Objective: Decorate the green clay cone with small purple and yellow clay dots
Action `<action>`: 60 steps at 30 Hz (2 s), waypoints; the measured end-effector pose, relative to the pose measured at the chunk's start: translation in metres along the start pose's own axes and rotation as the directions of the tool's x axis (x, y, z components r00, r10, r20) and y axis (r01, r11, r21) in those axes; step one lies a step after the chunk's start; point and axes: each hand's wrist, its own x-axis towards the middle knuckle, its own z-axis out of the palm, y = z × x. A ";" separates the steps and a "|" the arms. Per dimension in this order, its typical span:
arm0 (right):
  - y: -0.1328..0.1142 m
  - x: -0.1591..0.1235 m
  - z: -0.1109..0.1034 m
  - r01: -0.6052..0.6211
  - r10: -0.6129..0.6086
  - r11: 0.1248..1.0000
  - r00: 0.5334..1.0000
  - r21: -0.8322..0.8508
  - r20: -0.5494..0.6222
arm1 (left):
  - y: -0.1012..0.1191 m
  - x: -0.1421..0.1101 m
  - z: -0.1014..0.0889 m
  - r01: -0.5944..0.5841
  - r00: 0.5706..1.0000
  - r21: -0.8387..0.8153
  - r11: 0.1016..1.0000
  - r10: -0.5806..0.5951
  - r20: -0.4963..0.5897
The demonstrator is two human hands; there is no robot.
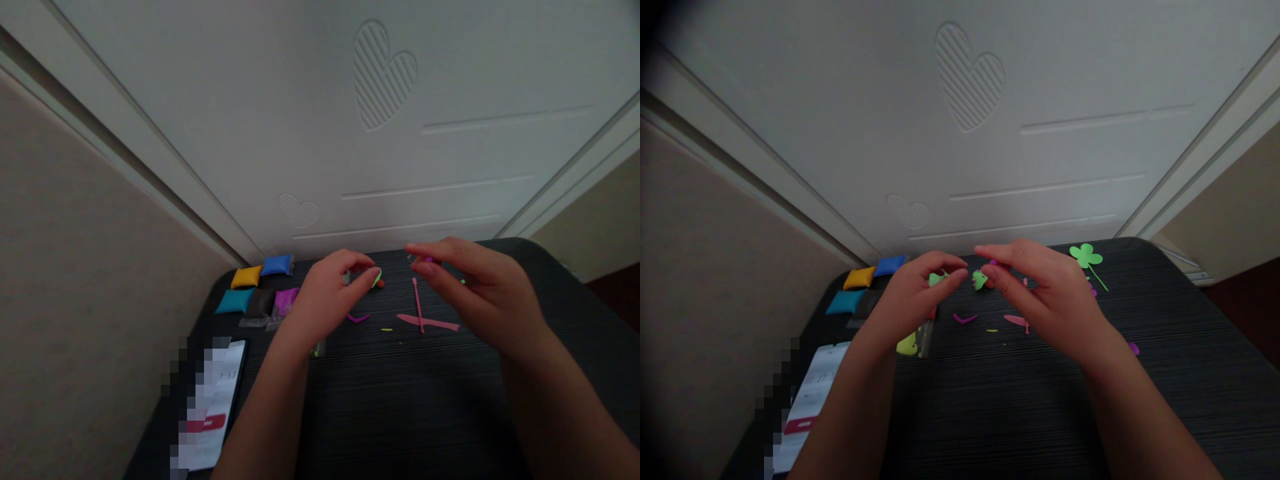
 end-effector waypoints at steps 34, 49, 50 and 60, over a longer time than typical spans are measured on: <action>-0.010 -0.001 0.010 0.101 -0.102 0.992 0.995 -0.078 -0.014 | 0.022 -0.004 0.020 0.259 0.961 -0.922 0.288 -0.172 0.216; -0.008 0.000 0.007 0.064 -0.076 0.989 0.993 -0.134 -0.086 | 0.013 -0.003 0.004 0.096 0.977 -0.947 0.306 -0.211 0.031; -0.008 0.001 0.006 0.062 -0.075 0.988 0.993 -0.139 -0.089 | 0.013 -0.003 0.002 0.087 0.976 -0.945 0.315 -0.217 0.017; -0.004 0.000 0.006 0.054 -0.067 0.990 0.992 -0.132 -0.102 | 0.008 -0.002 -0.002 0.061 0.977 -0.950 0.308 -0.212 -0.006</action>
